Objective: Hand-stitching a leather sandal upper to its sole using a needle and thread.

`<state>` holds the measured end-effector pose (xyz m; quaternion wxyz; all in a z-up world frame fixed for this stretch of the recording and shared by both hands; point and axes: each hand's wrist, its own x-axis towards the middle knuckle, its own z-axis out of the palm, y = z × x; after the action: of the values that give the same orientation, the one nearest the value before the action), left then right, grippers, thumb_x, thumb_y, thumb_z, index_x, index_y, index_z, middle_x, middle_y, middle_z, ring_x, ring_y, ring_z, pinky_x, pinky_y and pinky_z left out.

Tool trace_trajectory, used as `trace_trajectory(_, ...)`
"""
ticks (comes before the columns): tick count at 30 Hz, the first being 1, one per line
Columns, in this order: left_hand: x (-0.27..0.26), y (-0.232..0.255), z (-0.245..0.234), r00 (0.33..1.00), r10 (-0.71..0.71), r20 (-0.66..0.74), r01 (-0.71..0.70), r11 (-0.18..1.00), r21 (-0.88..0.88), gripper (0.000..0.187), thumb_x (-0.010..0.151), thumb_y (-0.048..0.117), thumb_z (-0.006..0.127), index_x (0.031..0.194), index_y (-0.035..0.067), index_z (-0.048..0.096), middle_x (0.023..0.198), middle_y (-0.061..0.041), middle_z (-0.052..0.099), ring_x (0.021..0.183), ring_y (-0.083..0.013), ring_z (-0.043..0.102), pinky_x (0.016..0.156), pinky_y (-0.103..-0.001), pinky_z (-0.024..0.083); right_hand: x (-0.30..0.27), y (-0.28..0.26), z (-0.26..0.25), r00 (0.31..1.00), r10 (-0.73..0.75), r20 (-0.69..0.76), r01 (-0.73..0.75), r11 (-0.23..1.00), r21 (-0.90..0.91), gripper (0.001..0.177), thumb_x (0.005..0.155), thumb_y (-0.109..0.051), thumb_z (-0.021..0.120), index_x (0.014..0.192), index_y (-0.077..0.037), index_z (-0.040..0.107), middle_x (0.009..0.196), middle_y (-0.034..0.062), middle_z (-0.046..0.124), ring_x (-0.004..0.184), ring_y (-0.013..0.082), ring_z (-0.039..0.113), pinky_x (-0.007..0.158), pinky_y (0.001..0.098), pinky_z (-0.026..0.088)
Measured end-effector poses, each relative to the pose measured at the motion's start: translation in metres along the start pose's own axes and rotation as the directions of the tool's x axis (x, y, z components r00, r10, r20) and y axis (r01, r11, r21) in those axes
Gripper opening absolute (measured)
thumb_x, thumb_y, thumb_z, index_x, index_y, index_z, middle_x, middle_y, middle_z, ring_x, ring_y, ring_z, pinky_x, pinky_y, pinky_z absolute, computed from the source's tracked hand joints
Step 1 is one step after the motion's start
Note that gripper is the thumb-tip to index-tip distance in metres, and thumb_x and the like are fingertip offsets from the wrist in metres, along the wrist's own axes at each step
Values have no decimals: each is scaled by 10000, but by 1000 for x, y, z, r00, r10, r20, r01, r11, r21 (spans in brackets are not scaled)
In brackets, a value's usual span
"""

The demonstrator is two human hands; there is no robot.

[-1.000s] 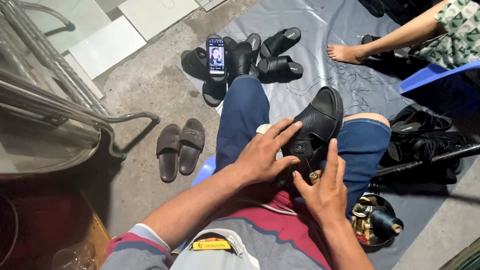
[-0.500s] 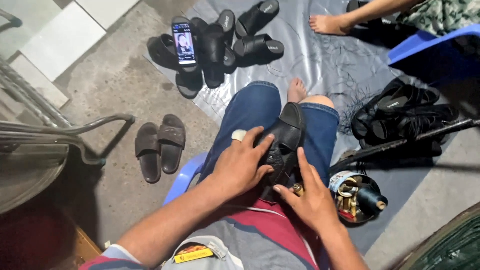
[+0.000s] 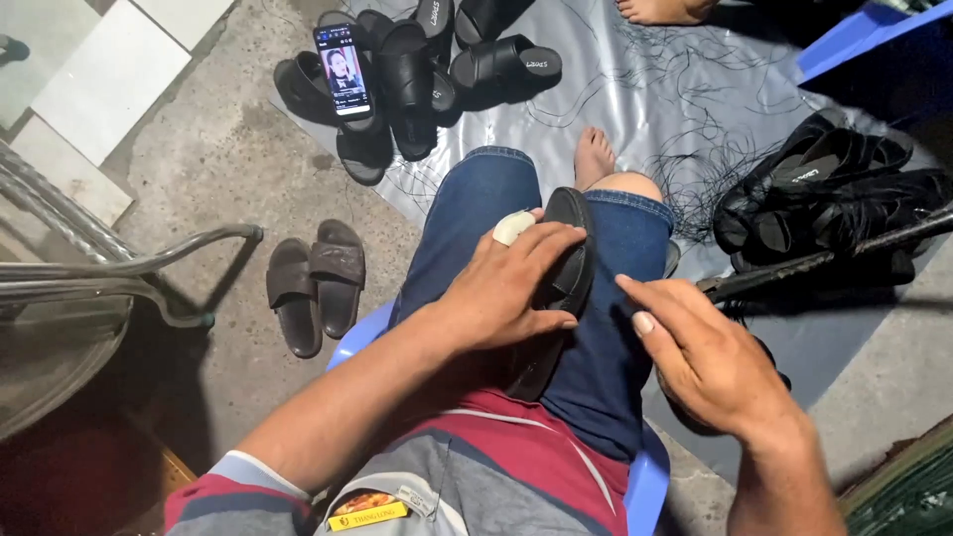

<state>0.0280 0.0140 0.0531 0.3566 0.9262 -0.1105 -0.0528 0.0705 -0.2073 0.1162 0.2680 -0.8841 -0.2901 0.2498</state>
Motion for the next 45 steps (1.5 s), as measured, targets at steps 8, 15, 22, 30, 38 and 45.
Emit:
trace_trajectory(8,8,-12,-18,987,-27,156,60,975,-214,818,682,493,694,1315,159,299,1327,-85,422,1230,-263,410,905,-528,283,27,-4,-2,990,-103,95,120,972,-200,364,821,-297,547,1185,-298,570,933,-57,643,838,175,616,648,340,473)
trace_trajectory(15,1,-22,-11,994,16,104,7,975,-222,815,724,550,623,1366,183,280,1317,-65,411,1205,-247,432,875,-483,316,35,5,2,972,-216,93,232,944,-236,350,822,-206,543,1161,-281,591,938,-39,591,777,166,595,579,325,467)
trace_trajectory(22,4,-29,-5,997,45,66,-31,979,-199,778,746,542,616,1374,213,296,1274,-28,449,1144,-229,481,833,-441,332,38,9,4,974,-222,47,226,921,-317,374,776,-171,573,1126,-295,613,884,-62,573,683,158,582,518,334,464)
trace_trajectory(30,2,-30,0,999,35,32,-29,986,-165,778,740,578,597,1373,233,303,1254,-15,461,1032,-252,543,778,-443,349,38,13,6,949,-313,30,310,913,-266,405,779,-108,587,1153,-263,599,865,-7,545,733,185,549,622,323,450)
trace_trajectory(38,3,-30,5,1000,30,-1,-30,985,-168,776,729,559,630,1364,232,327,1266,-9,466,1034,-252,544,828,-459,332,36,14,6,973,-223,51,228,927,-298,426,770,-124,557,1157,-297,603,876,-10,537,781,195,552,625,347,462)
trace_trajectory(45,3,-30,5,999,35,-7,-36,988,-152,775,733,580,600,1368,232,323,1257,-10,472,1040,-252,546,813,-471,344,34,14,8,979,-200,46,204,927,-313,424,772,-139,548,1154,-316,605,880,-23,538,797,187,550,621,346,458)
